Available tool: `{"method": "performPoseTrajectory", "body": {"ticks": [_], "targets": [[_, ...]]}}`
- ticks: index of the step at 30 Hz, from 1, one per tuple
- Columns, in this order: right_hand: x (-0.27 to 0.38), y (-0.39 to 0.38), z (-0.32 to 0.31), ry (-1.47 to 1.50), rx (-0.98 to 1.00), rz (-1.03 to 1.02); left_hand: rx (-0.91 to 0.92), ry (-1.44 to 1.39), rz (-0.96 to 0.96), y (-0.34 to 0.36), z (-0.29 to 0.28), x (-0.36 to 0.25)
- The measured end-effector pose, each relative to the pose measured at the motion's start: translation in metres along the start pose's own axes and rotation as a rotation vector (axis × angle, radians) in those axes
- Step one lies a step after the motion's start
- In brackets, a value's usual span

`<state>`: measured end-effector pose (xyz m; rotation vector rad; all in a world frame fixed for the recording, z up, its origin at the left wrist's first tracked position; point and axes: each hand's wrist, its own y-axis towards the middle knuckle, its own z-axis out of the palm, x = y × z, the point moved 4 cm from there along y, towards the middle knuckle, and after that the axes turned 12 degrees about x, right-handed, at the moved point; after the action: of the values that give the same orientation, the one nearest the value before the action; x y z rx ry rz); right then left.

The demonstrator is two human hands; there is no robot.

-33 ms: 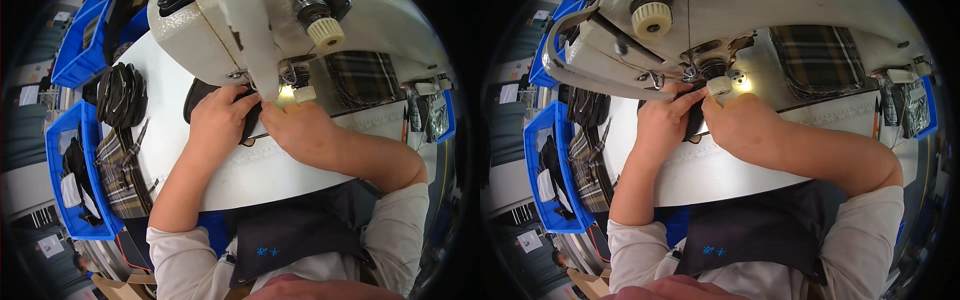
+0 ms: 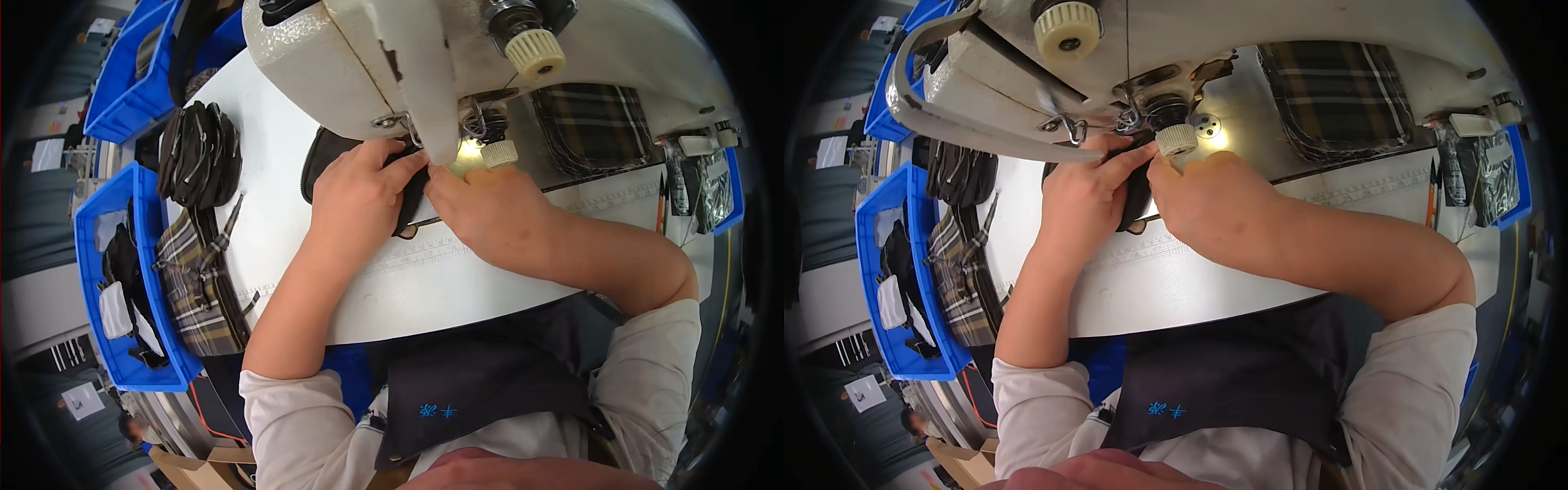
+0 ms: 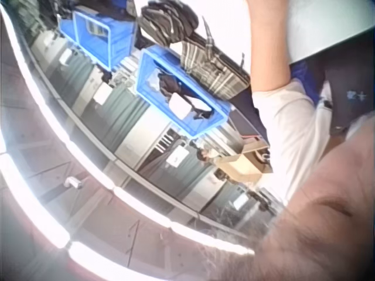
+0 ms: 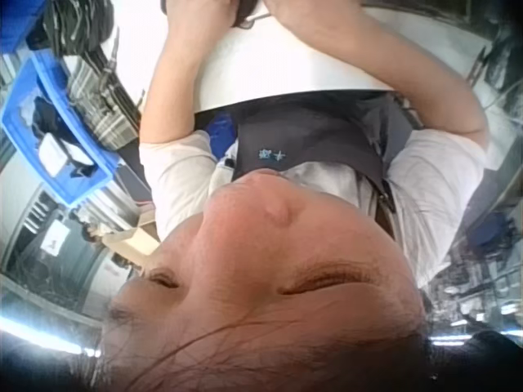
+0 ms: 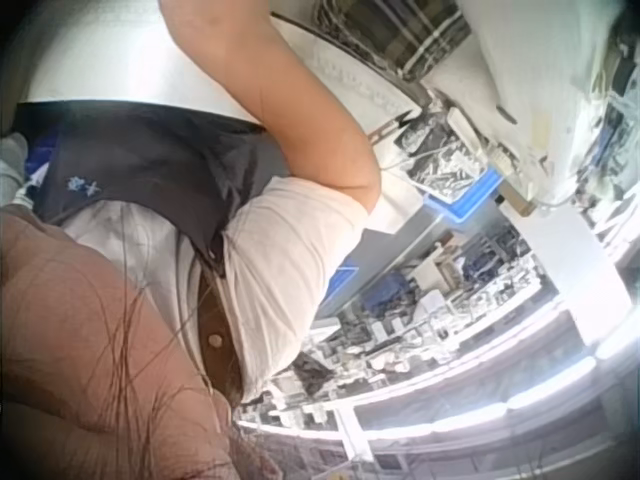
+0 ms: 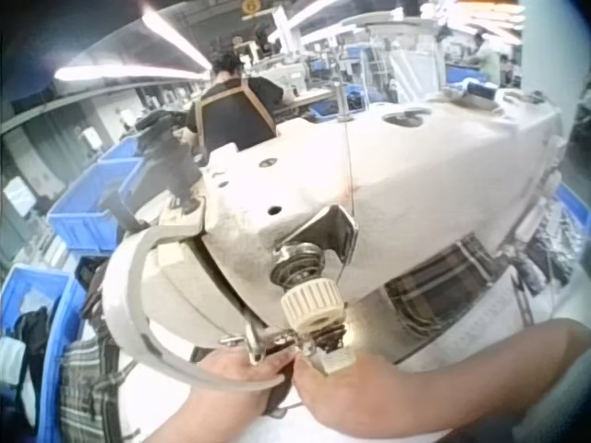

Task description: The person operates an industrial sewing machine to stitch a zipper onto a small fabric pouch. They guide the pouch under the needle, sew along the zipper line, and then remove the finished item to place it in a blue bin. The person then picks up another pouch and repeats the sewing process.

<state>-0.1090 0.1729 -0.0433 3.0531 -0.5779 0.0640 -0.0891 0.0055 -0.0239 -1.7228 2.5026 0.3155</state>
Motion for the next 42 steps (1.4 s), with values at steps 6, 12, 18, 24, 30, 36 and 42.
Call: {"method": "performPoseTrajectory", "body": {"ticks": [6, 12, 18, 24, 30, 36, 42], "targets": [[-0.005, -0.001, -0.009, -0.023, 0.085, 0.061, 0.064, -0.011, -0.052, -0.001, 0.0, -0.006], [-0.01, 0.0, -0.005, 0.077, 0.012, 0.053, 0.141, -0.132, -0.025, -0.011, -0.013, -0.005], [-0.013, 0.001, -0.013, 0.112, -0.087, 0.081, 0.285, -0.18, -0.013, -0.014, -0.017, -0.004], [-0.015, 0.006, 0.006, 0.34, -0.309, -0.056, 0.264, -0.202, 0.024, -0.02, -0.008, 0.008], [0.001, 0.009, -0.009, -0.005, -0.204, -0.151, 0.127, -0.112, 0.015, -0.025, -0.012, -0.003], [0.011, 0.01, -0.009, -0.034, 0.107, -0.091, 0.036, 0.107, 0.044, -0.009, -0.018, -0.036], [0.019, 0.008, -0.01, -0.166, 0.125, -0.139, 0.008, -0.088, 0.029, -0.009, 0.002, 0.003]]}}
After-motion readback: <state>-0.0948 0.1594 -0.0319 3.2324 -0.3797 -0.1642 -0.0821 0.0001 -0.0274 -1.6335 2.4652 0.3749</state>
